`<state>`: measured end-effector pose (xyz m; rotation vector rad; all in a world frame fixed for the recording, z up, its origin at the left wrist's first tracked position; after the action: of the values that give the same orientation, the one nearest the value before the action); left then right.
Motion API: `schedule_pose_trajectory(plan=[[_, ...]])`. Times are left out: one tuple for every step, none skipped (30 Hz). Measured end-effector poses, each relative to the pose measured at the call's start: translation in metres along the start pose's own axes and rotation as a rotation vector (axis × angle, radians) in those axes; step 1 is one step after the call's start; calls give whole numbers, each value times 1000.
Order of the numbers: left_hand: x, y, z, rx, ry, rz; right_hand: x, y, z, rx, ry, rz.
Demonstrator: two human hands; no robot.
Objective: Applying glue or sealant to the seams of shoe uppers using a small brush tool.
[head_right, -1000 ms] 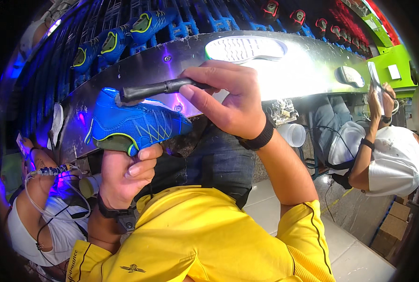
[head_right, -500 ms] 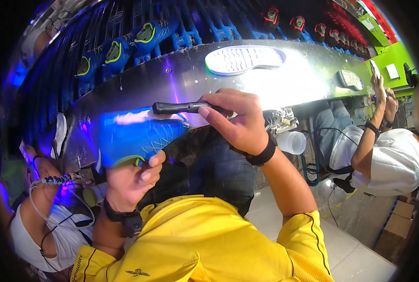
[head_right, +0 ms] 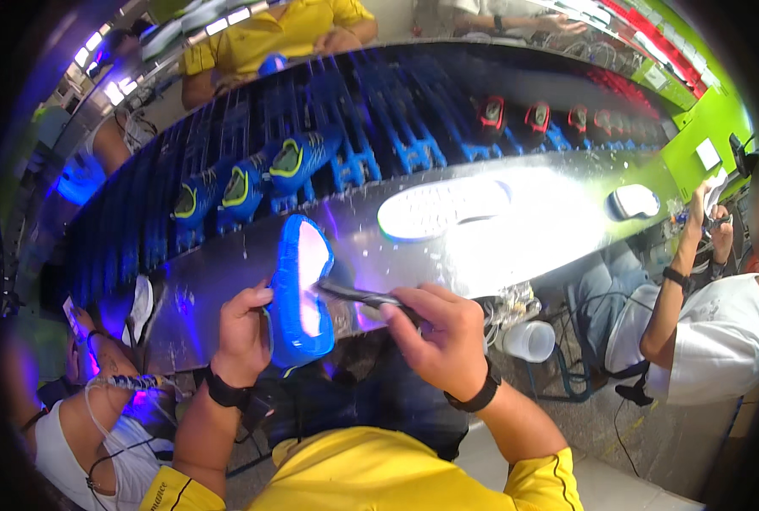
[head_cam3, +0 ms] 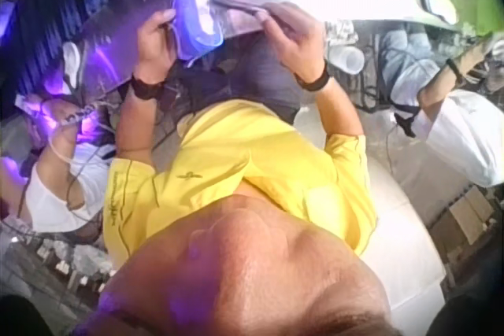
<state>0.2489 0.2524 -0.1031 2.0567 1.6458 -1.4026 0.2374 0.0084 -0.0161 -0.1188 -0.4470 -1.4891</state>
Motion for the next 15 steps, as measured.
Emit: schedule_pose_trajectory(plan=[[-4, 16, -17, -82, 212, -36, 9, -2, -15, -33, 107, -91], [-11, 34, -37, -166, 421, -74, 20, -5, -27, -66, 215, -181], [-30, 54, -52, -166, 492, -16, 30, -11, -39, -166, 282, -238], [-43, 75, -66, -181, 642, -22, 37, -15, -46, -175, 340, -306], [-29, 101, -87, -278, 913, -150, 41, -18, -45, -185, 351, -323], [-31, 134, -104, -382, 1192, -200, 46, -21, -46, -199, 357, -348], [-45, 163, -118, -485, 1468, -247, 49, -25, -48, -200, 326, -353], [-60, 175, -132, -607, 1656, -311, 44, -24, -50, -203, 302, -335], [-84, 188, -137, -734, 1845, -362, 45, -25, -50, -212, 290, -329], [-92, 209, -137, -749, 1841, -359, 44, -26, -51, -201, 286, -333], [-96, 230, -133, -785, 1893, -329, 42, -27, -54, -226, 324, -334], [-99, 251, -124, -820, 1945, -292, 42, -28, -57, -253, 360, -340], [-93, 270, -116, -791, 1997, -280, 41, -28, -57, -243, 360, -338], [-84, 286, -108, -758, 2052, -277, 40, -29, -61, -270, 363, -345], [-69, 304, -97, -683, 2126, -279, 39, -30, -64, -298, 365, -349]])
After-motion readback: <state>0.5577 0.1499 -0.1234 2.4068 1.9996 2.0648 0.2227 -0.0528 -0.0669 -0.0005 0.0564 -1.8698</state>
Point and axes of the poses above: each hand's wrist, its own y-axis towards the middle knuckle, its own x-axis out of the back of the hand, z = x × y, the point moved 9 cm from there along y, towards the middle knuckle, and after that the axes turned 7 degrees about y, right-handed, at the moved point
